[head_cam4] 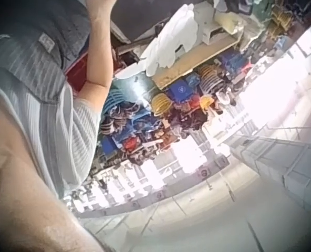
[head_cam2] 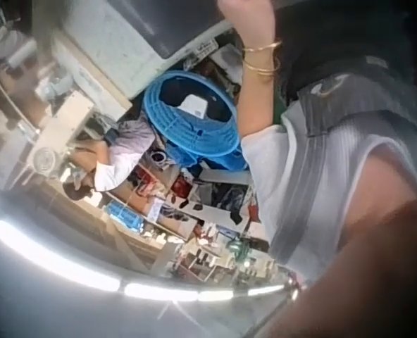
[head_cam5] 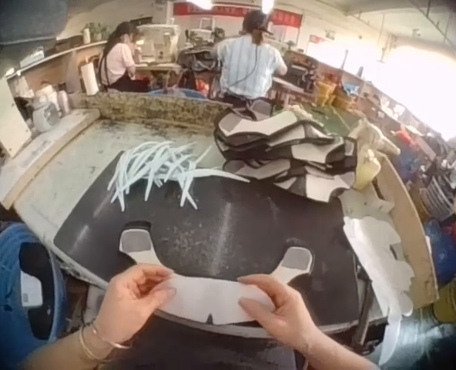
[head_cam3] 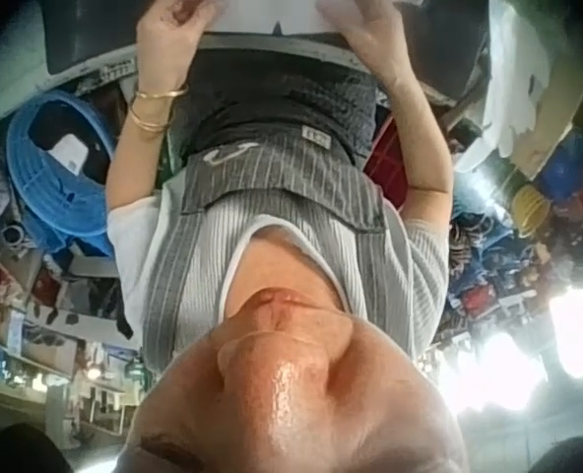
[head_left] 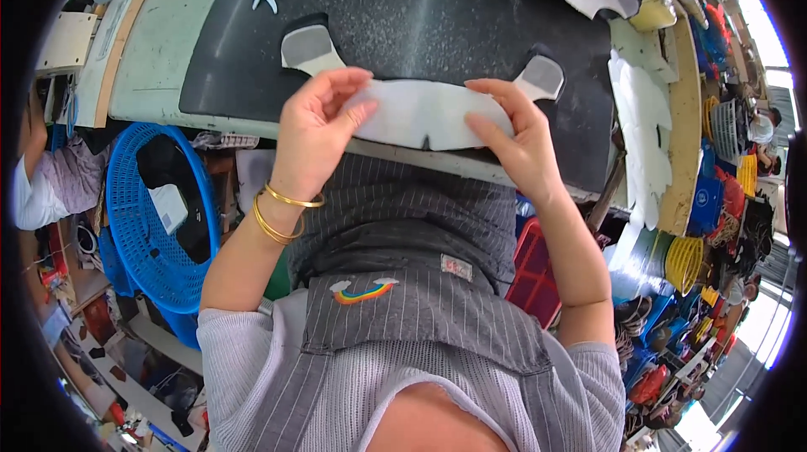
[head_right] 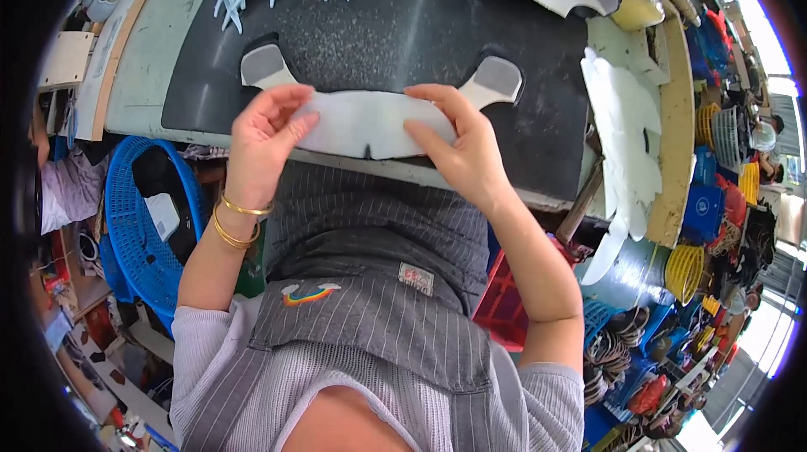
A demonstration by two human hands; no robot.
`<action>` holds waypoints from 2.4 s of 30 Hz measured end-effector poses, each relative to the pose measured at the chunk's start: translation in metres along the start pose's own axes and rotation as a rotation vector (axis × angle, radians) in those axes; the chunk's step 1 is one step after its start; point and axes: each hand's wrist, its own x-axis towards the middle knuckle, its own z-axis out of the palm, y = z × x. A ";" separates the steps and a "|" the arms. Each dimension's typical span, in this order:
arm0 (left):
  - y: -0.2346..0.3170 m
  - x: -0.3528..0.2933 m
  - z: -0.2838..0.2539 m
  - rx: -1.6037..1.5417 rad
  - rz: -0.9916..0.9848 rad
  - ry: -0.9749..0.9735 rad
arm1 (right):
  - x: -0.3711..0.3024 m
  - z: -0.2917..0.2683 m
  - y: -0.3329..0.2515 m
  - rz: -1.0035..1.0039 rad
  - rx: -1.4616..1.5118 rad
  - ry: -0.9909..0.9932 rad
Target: Manually attaching white reinforcement strips to black shoe upper components on a factory assembly line.
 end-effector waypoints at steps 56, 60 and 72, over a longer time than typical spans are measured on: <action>0.007 0.026 0.047 0.894 0.771 -0.025 | 0.016 0.025 0.011 -0.744 -1.083 0.381; 0.011 0.028 0.030 0.867 0.778 -0.190 | 0.012 0.006 0.012 -0.871 -1.120 0.181; 0.028 0.012 0.021 1.364 0.988 -0.514 | -0.004 0.004 -0.004 -0.765 -1.351 -0.181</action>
